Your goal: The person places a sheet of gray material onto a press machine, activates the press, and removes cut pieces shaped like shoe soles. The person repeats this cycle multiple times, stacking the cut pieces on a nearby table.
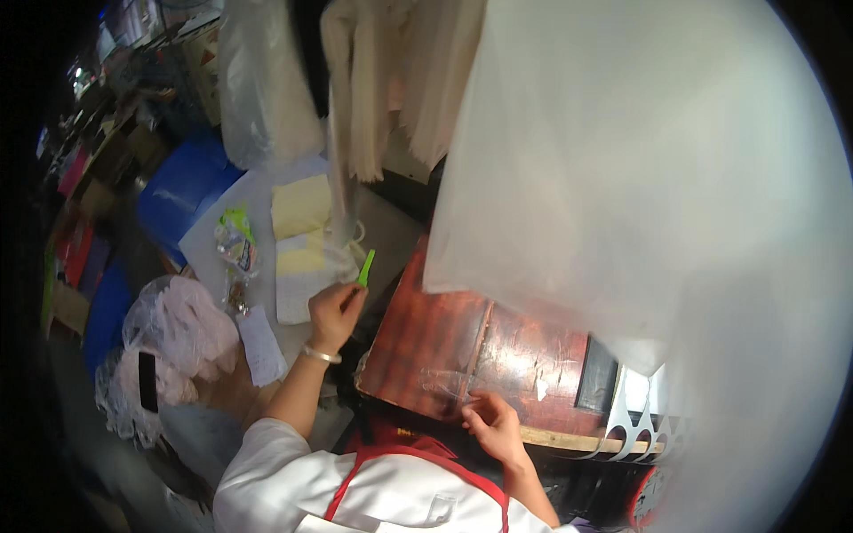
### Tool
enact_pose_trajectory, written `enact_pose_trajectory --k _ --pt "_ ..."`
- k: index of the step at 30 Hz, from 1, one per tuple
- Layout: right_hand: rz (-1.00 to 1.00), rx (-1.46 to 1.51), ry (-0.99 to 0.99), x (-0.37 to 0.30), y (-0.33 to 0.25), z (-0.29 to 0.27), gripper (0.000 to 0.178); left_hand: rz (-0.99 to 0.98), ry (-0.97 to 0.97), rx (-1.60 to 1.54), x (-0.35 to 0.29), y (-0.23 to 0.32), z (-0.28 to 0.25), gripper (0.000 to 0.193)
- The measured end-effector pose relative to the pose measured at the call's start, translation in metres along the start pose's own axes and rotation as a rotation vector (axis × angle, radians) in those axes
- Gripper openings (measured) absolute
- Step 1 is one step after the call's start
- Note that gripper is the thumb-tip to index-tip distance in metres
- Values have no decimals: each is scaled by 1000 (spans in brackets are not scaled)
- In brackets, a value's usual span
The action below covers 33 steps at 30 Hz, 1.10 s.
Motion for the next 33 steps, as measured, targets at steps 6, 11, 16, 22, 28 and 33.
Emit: enact_pose_trajectory --k 6,11,16,22,28,33 --pt "-560 -414 160 41 -79 41 19 812 -262 -98 2 108 10 28" --pt "-829 -399 164 30 -95 34 10 919 -680 -104 -7 160 28 57" --pt "-935 -200 291 -31 -106 -33 15 832 -675 -148 8 205 69 60" --pt "-566 332 343 -95 -52 -126 30 704 -955 -107 -14 238 177 42" --pt "-174 302 718 -165 64 -221 34 373 -1024 437 36 258 321 35" --pt "-269 548 838 -225 127 -254 23 194 -1988 -98 -5 324 392 40"
Point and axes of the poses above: each hand's wrist, its own x-axis towards the middle knuckle, its own z-axis out of the palm, y = z × x, the point moved 4 cm from there along x, towards the middle knuckle, and after that the axes turned 9 degrees about -y, right-handed, at the moved point
